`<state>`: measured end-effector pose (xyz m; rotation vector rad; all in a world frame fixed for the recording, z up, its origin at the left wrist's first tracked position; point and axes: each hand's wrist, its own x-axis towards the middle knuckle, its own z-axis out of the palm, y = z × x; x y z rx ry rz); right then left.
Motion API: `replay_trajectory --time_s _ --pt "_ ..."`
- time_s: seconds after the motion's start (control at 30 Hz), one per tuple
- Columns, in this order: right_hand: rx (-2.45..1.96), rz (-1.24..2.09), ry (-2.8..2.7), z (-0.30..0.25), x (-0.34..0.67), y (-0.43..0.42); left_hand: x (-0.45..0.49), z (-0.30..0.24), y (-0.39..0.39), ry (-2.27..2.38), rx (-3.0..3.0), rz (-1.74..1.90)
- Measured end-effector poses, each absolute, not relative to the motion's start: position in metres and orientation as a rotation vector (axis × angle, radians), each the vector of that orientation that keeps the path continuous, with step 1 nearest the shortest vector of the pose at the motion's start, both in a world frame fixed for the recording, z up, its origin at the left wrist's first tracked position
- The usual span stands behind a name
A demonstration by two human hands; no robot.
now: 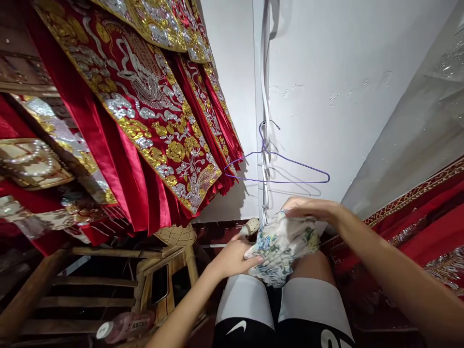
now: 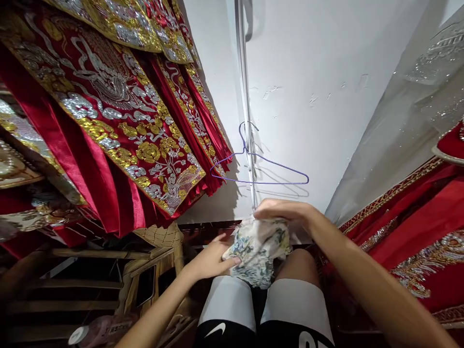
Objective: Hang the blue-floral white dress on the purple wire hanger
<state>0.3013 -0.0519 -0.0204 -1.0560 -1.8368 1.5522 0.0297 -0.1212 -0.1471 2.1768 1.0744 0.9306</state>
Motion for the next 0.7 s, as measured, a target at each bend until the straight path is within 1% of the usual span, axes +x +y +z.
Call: replay_trajectory --time_s 0.03,0.07,0.1,0.17,0.23,0.3,0.33,0.43,0.53,0.6,0.67,0.7 --pt "-1.026 1.563 -1.988 -0.016 0.31 -0.044 0.02 -0.15 -0.12 1.158 2.194 0.868" --pt "-1.019 1.492 -2.101 -0.013 0.316 -0.036 0.01 -0.152 -0.118 1.261 2.188 0.819" --pt "-1.041 1.299 -2.127 -0.012 0.32 -0.027 0.0 -0.154 -0.115 1.369 2.16 0.799" --pt "-1.099 0.855 -1.996 -0.018 0.319 -0.009 -0.015 -0.153 -0.107 1.553 2.103 0.819" --pt "-1.128 0.616 -1.805 -0.035 0.311 0.008 -0.025 -0.146 -0.101 1.669 2.122 0.885" --pt "-1.145 0.603 -1.705 -0.057 0.302 0.022 -0.029 -0.131 -0.098 1.717 2.203 0.941" --pt "-1.155 0.625 -1.691 -0.066 0.299 0.027 -0.029 -0.122 -0.099 1.73 2.251 0.913" --pt "-1.241 0.57 -1.722 -0.084 0.304 0.032 -0.025 -0.098 -0.103 1.841 2.334 0.684" --pt "-1.402 0.339 -1.724 -0.079 0.327 0.021 -0.017 -0.087 -0.103 2.035 2.338 0.428" --pt "-1.454 0.264 -1.705 -0.067 0.344 0.011 -0.013 -0.087 -0.096 2.085 2.337 0.317" --pt "-1.459 0.27 -1.691 -0.053 0.358 0.001 -0.01 -0.087 -0.083 2.05 2.36 0.348" --pt "-1.457 0.285 -1.691 -0.048 0.364 -0.002 -0.009 -0.086 -0.074 1.999 2.379 0.437"
